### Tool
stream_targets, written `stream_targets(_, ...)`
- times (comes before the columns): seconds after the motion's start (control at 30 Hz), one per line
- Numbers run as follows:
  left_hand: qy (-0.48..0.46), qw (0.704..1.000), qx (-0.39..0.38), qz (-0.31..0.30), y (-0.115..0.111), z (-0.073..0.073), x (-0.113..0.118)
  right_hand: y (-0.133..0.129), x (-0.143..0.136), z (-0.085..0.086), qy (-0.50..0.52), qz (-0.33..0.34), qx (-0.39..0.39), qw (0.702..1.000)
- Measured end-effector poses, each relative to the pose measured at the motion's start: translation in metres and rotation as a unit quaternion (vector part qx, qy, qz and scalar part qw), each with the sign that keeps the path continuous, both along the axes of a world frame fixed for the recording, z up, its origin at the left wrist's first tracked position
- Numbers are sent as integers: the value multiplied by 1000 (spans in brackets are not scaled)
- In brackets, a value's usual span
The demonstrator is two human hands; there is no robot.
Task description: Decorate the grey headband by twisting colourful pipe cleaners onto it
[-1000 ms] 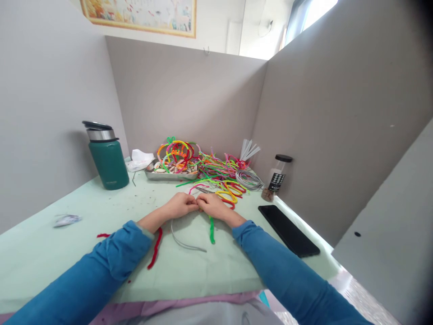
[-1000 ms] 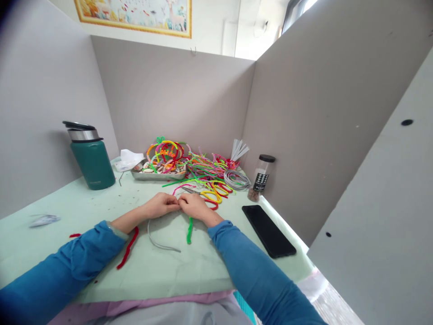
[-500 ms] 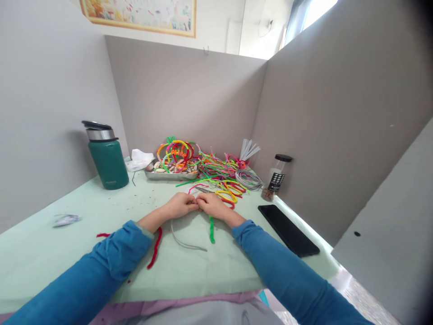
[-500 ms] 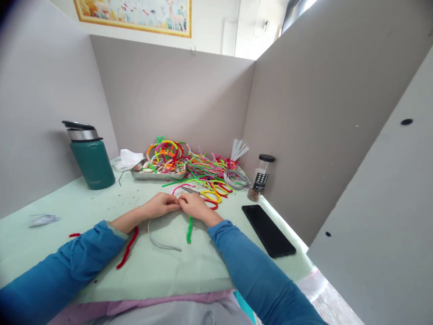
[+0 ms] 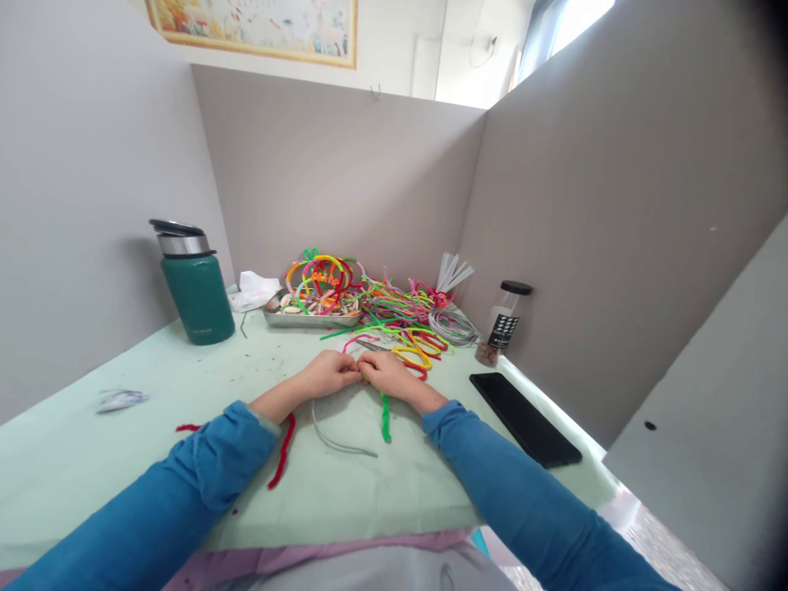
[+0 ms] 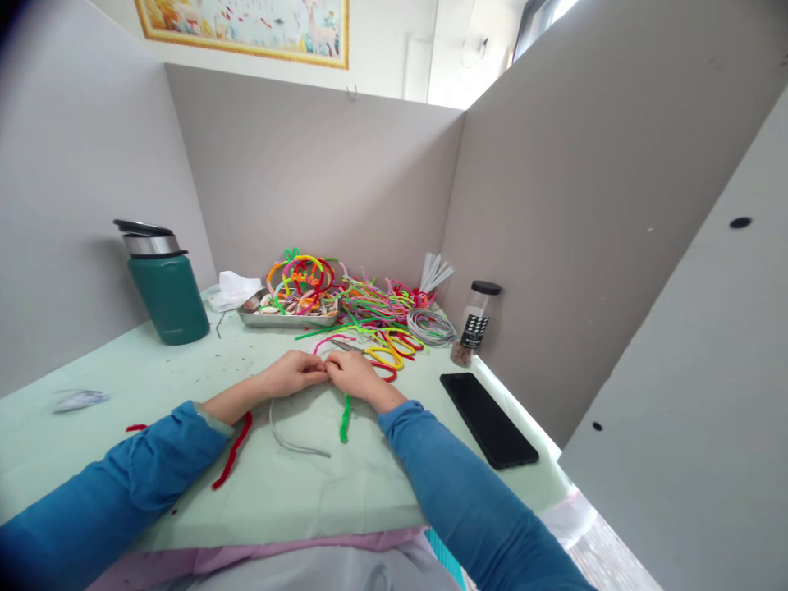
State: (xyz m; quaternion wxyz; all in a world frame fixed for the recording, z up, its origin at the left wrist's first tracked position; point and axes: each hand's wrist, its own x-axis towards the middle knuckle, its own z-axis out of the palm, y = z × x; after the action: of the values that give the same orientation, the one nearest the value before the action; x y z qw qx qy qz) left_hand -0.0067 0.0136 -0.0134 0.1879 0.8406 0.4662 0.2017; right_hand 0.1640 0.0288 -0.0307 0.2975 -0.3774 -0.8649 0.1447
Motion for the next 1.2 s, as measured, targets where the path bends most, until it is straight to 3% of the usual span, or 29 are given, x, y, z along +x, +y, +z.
stream_targets(1.2, 11, 1000, 9, -9, -1, 3, 1, -1, -1, 2, -14, -8, 0, 1000)
